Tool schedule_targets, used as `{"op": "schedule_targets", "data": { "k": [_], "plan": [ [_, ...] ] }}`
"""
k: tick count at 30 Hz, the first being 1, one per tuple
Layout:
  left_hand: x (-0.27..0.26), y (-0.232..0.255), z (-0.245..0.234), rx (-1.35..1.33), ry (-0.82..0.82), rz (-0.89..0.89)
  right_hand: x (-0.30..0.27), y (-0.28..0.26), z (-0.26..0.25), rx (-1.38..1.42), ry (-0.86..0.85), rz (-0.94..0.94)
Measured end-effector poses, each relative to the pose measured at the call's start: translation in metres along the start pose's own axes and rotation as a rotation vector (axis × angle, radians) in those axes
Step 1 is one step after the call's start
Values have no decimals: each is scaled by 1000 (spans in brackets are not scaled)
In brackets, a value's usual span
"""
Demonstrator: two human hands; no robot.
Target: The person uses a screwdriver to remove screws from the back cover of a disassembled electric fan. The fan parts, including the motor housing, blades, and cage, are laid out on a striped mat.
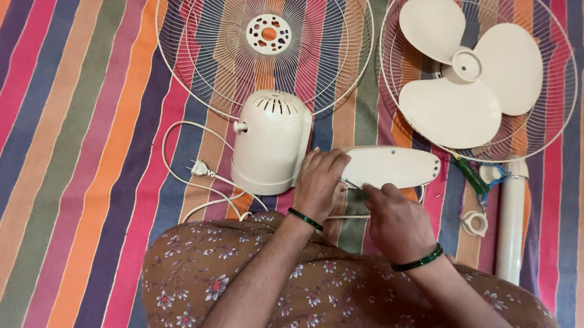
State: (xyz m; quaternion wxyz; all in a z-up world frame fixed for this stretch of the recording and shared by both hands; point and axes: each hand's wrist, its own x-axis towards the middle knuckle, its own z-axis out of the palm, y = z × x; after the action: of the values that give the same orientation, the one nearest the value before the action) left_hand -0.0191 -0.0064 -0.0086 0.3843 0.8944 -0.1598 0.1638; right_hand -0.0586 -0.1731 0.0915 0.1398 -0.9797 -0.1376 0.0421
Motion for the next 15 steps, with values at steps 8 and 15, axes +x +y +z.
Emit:
{"op": "schedule_targets", "data": {
  "k": [8,15],
  "plan": [
    [-1,-1,-1,33,40,40,-2,10,4,-424,-9,-514],
    [-4,-2,1,-52,20,22,-3,11,2,-398,47,-580]
  ]
}}
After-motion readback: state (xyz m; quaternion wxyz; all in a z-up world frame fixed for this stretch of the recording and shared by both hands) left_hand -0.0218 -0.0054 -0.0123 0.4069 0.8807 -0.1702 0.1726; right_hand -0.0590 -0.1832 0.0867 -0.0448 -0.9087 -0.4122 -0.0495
